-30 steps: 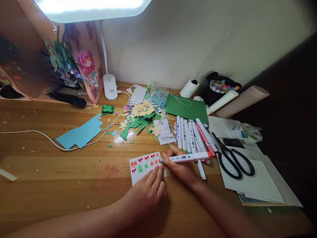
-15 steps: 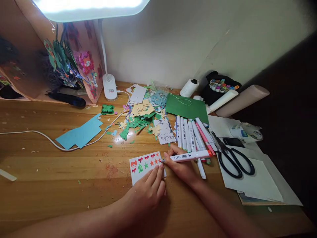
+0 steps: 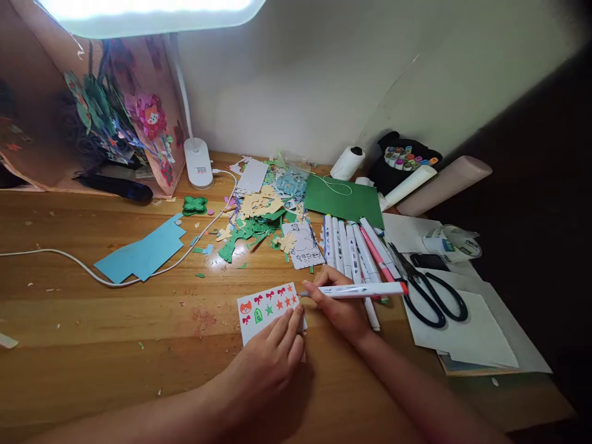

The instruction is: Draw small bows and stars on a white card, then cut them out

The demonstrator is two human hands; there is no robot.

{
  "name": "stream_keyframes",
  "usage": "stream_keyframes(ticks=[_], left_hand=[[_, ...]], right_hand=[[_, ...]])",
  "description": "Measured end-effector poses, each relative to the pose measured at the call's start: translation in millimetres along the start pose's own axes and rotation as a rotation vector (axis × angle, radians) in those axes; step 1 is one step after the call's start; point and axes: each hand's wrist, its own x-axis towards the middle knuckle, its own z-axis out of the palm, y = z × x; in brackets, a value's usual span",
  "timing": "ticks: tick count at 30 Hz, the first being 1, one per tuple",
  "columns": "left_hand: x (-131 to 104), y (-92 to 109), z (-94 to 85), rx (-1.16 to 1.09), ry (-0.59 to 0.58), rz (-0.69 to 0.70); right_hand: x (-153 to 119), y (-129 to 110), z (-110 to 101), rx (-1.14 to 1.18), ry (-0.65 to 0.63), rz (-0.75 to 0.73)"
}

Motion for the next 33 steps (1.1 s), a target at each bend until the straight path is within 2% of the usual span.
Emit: stream_keyframes(ticks=[6, 13, 24, 29, 33], left_hand=[[1.5, -1.0, -2.5, -0.015, -0.050, -0.010], [1.7, -1.0, -0.1, 0.000, 0.007, -0.022], [1.8, -0.5, -2.2, 0.006, -0.040, -0.021], [3.6, -0.6, -3.1, -0.009, 0.004, -0.031], [3.4, -0.7, -2.4, -0.009, -0.017, -0.023]], right_hand=[[-0.6, 0.0, 2.3, -0.212, -0.040, 0.013], [0.9, -4.1, 4.3, -0.175, -0.092, 0.034], [0.4, 0.6, 3.6, -0.202, -0.075, 0.010], [0.2, 2.5, 4.2, -0.226, -0.085, -0.009], [-0.3, 4.0, 4.6, -0.221, -0.069, -0.014]])
